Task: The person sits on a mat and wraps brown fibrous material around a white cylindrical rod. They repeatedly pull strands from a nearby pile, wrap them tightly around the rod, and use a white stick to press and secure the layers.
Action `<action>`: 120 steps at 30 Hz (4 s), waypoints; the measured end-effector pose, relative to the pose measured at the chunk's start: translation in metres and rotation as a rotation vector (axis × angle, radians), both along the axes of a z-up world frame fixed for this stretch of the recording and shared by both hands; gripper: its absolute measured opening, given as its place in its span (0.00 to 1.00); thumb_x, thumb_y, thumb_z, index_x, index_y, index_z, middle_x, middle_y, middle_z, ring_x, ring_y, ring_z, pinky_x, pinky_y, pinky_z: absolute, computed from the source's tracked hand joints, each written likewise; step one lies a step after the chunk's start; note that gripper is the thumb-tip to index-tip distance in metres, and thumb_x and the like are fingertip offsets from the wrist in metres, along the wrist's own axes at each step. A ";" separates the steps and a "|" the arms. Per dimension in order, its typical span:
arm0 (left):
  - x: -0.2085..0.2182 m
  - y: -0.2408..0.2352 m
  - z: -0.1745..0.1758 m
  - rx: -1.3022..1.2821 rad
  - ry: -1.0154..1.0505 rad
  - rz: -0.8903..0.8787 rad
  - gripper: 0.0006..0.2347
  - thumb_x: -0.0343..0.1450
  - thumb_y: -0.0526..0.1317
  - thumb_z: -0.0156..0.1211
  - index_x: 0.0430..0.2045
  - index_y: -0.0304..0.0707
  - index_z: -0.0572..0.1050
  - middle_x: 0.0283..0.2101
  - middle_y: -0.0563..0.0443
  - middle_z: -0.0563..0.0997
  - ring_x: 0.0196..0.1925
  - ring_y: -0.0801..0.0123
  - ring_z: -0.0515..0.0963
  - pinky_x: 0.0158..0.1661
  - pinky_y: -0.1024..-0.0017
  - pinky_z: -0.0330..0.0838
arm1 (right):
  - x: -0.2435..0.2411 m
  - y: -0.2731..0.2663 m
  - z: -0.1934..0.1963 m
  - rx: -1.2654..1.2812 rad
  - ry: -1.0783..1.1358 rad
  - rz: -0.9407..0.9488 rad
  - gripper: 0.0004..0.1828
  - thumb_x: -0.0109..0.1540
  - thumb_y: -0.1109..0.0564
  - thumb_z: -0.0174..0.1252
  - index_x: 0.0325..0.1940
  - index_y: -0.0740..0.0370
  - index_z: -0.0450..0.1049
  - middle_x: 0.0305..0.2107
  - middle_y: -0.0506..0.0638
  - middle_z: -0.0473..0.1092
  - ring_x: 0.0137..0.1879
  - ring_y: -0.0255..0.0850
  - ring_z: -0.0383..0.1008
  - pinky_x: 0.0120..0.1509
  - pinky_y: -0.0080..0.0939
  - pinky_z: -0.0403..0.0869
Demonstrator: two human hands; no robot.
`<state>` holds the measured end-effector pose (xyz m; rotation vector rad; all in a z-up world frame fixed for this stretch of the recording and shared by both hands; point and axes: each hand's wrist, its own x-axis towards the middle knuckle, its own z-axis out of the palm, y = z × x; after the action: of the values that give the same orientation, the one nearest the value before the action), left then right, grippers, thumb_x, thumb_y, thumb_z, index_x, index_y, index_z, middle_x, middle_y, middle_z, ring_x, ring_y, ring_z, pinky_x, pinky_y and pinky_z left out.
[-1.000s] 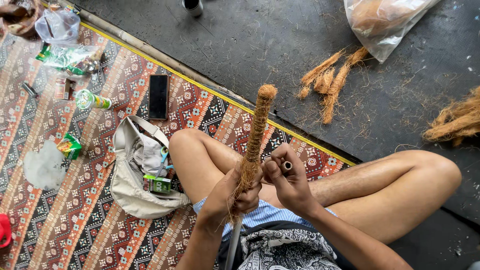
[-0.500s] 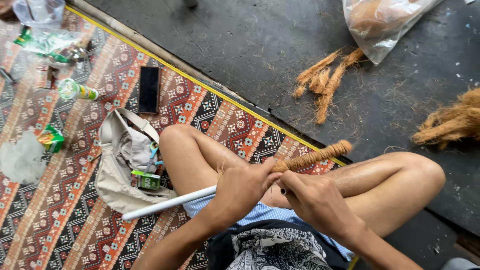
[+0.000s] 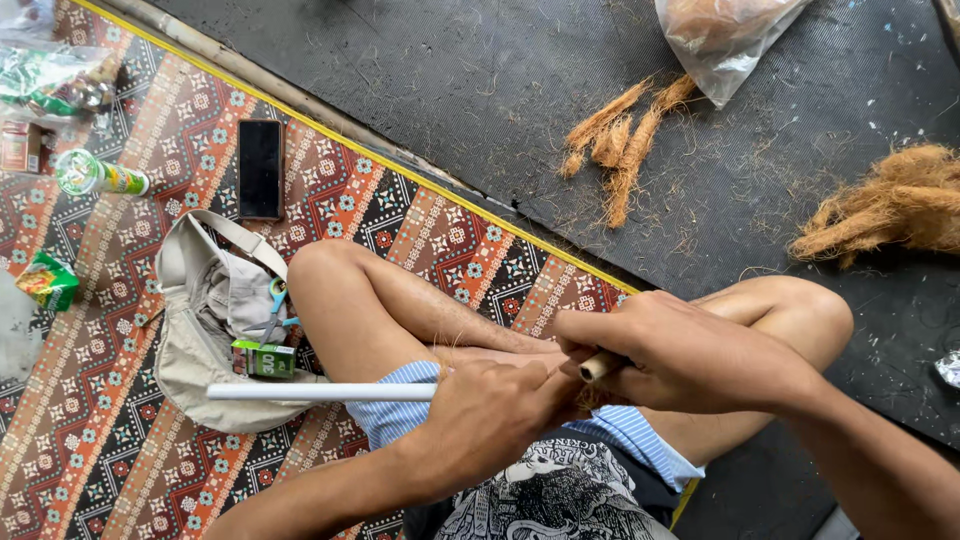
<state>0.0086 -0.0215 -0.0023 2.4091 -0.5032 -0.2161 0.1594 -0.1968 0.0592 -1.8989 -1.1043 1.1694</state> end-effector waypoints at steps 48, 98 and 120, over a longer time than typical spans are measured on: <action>0.022 0.025 -0.093 -0.620 0.142 0.386 0.16 0.80 0.48 0.47 0.51 0.36 0.76 0.31 0.36 0.82 0.33 0.51 0.85 0.35 0.57 0.75 | -0.023 0.031 -0.191 0.282 0.717 -0.637 0.14 0.71 0.45 0.52 0.38 0.55 0.63 0.21 0.37 0.58 0.23 0.25 0.55 0.25 0.29 0.53; 0.230 -0.003 -0.083 -0.439 0.125 0.084 0.18 0.77 0.57 0.43 0.46 0.53 0.79 0.41 0.44 0.85 0.41 0.50 0.84 0.41 0.56 0.77 | 0.042 0.002 -0.087 0.260 -0.495 -0.944 0.07 0.70 0.60 0.53 0.40 0.64 0.64 0.19 0.52 0.56 0.27 0.33 0.53 0.28 0.41 0.60; 0.225 -0.007 -0.119 -0.301 0.388 -0.016 0.15 0.75 0.56 0.48 0.45 0.54 0.77 0.33 0.40 0.84 0.38 0.42 0.83 0.36 0.49 0.75 | 0.035 -0.028 -0.131 -0.145 -0.896 -0.406 0.10 0.52 0.60 0.61 0.35 0.56 0.69 0.22 0.48 0.66 0.31 0.44 0.74 0.39 0.50 0.69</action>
<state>0.2337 -0.0286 -0.1217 2.0056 -0.3469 -0.5599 0.1949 -0.2248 -0.0713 -2.6923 -0.9709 0.1373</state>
